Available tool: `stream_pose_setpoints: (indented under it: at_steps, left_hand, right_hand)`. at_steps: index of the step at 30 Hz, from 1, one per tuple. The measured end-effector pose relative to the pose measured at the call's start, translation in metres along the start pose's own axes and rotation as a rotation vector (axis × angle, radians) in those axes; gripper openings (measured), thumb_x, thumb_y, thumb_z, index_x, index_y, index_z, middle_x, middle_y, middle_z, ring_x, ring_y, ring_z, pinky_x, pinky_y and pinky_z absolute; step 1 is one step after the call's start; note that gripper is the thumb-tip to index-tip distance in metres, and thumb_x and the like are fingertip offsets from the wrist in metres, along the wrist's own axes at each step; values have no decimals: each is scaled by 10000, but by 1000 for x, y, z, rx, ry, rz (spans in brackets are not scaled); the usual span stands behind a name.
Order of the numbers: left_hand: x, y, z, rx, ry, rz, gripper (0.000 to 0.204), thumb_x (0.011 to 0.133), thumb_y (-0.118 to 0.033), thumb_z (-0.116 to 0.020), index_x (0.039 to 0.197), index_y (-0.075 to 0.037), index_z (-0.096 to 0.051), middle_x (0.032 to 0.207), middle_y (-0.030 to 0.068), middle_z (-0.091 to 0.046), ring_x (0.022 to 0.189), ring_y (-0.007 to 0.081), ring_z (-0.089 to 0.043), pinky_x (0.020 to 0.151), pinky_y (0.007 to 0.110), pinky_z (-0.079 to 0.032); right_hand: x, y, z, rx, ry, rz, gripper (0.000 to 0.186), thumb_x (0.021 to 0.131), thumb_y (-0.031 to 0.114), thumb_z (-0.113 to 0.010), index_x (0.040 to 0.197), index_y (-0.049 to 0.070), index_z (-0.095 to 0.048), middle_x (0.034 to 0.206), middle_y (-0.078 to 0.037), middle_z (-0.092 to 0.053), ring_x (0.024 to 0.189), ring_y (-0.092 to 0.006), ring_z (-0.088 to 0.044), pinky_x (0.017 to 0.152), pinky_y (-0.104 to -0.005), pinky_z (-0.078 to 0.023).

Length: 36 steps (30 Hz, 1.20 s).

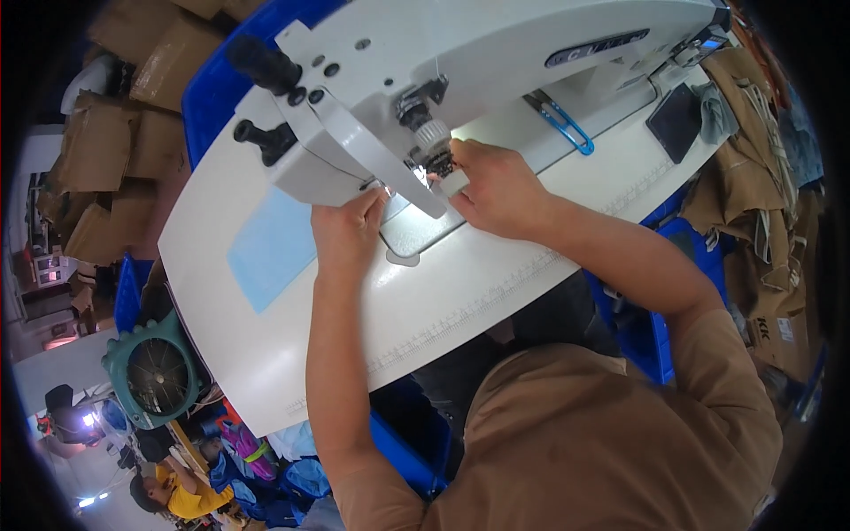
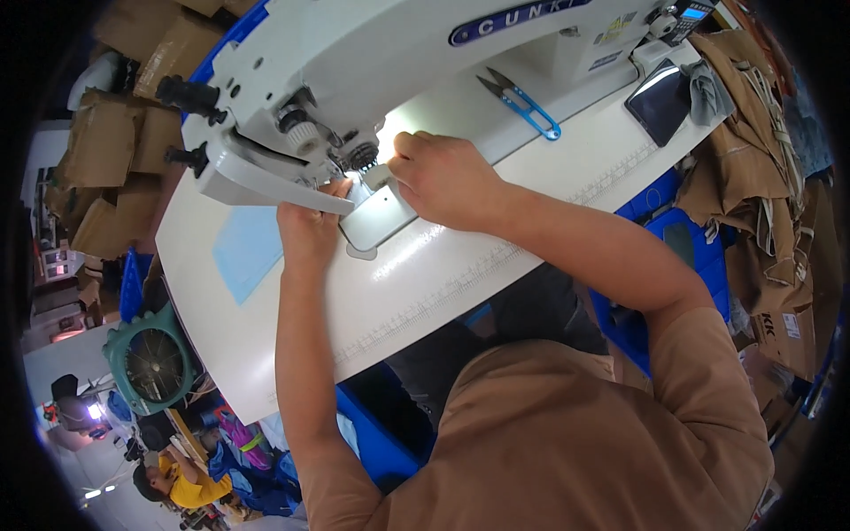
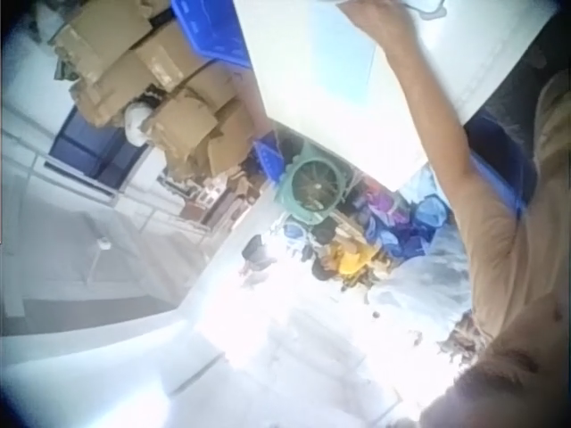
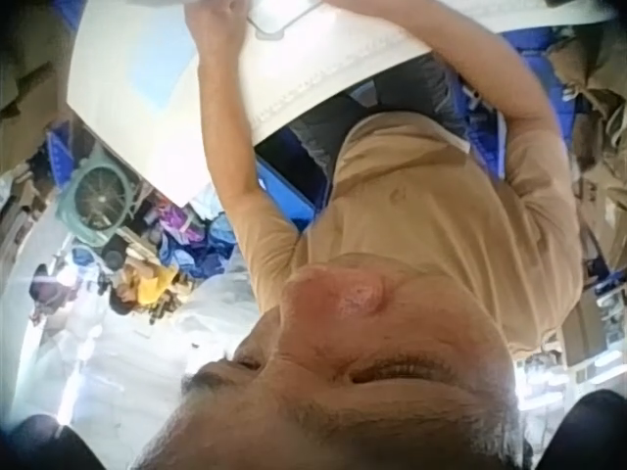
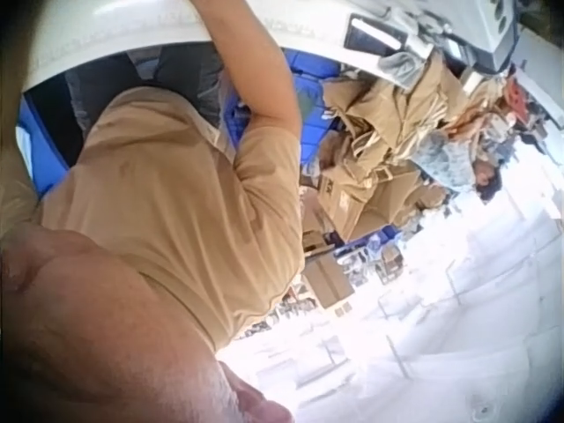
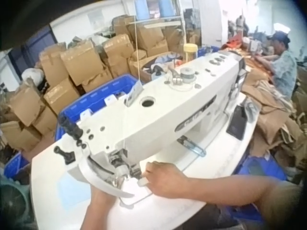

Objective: The recorder uses an industrial sewing machine to sew pieces of blue fabric together.

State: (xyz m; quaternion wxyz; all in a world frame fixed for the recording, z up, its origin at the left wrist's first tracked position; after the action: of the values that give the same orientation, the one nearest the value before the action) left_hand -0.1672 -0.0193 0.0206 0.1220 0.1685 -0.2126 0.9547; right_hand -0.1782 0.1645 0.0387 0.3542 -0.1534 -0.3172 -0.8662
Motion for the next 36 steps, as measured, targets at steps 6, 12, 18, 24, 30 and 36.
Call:
stream_pose_setpoints:
  at_steps: [6,12,18,24,30,36]
  left_hand:
    - [-1,5,1,-81,-55,30,97,796,-151,-852,860,-92,-808,844,115,-728,865,351,-646,758,448,-532]
    - [-3,2,6,-94,-57,-9,126,866,-134,-828,978,-78,-827,863,129,-760,754,286,-697,706,391,-544]
    - [2,-13,8,-44,-94,-83,113,795,-59,-813,907,-64,-801,840,131,-732,784,343,-670,722,421,-536]
    - [-1,-5,9,-8,-69,-31,88,834,-149,-823,907,-101,-812,984,60,-745,994,327,-628,860,416,-523]
    - [-31,-7,43,-1,-23,-63,140,831,-71,-786,970,-77,-799,1011,104,-749,1010,332,-658,915,428,-519]
    - [-121,-27,87,-51,83,-25,233,895,-37,-717,1121,-65,-770,1208,110,-722,1146,307,-652,990,405,-512]
  right_hand:
    - [0,1,1,-38,6,17,71,866,118,-673,872,48,-667,936,-84,-609,873,-258,-675,758,-399,-574]
    - [-1,-1,-8,-57,21,20,100,867,135,-674,862,37,-659,921,-86,-593,872,-254,-667,753,-400,-568]
    - [-2,-1,-4,-68,66,3,123,849,131,-675,802,20,-652,958,-72,-594,905,-238,-659,765,-397,-564]
    - [-2,0,-4,-35,31,38,118,858,135,-675,832,20,-671,971,-77,-603,906,-245,-661,773,-406,-568]
    - [-2,8,-6,-82,129,44,109,872,138,-674,876,32,-700,956,-82,-615,891,-270,-664,753,-420,-561]
    - [-10,75,-7,172,183,184,147,884,107,-673,1010,42,-711,884,-96,-623,860,-305,-661,749,-425,-554]
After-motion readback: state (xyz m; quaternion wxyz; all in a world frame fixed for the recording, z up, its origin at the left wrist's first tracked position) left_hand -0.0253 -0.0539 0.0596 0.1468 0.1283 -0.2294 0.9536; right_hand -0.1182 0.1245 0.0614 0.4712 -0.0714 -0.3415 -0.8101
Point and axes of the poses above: each hand's wrist, its own x-axis towards the middle knuckle, its own z-axis out of the back of the hand, y = z × x, the point moved 9 cm from there along x, towards the middle knuckle
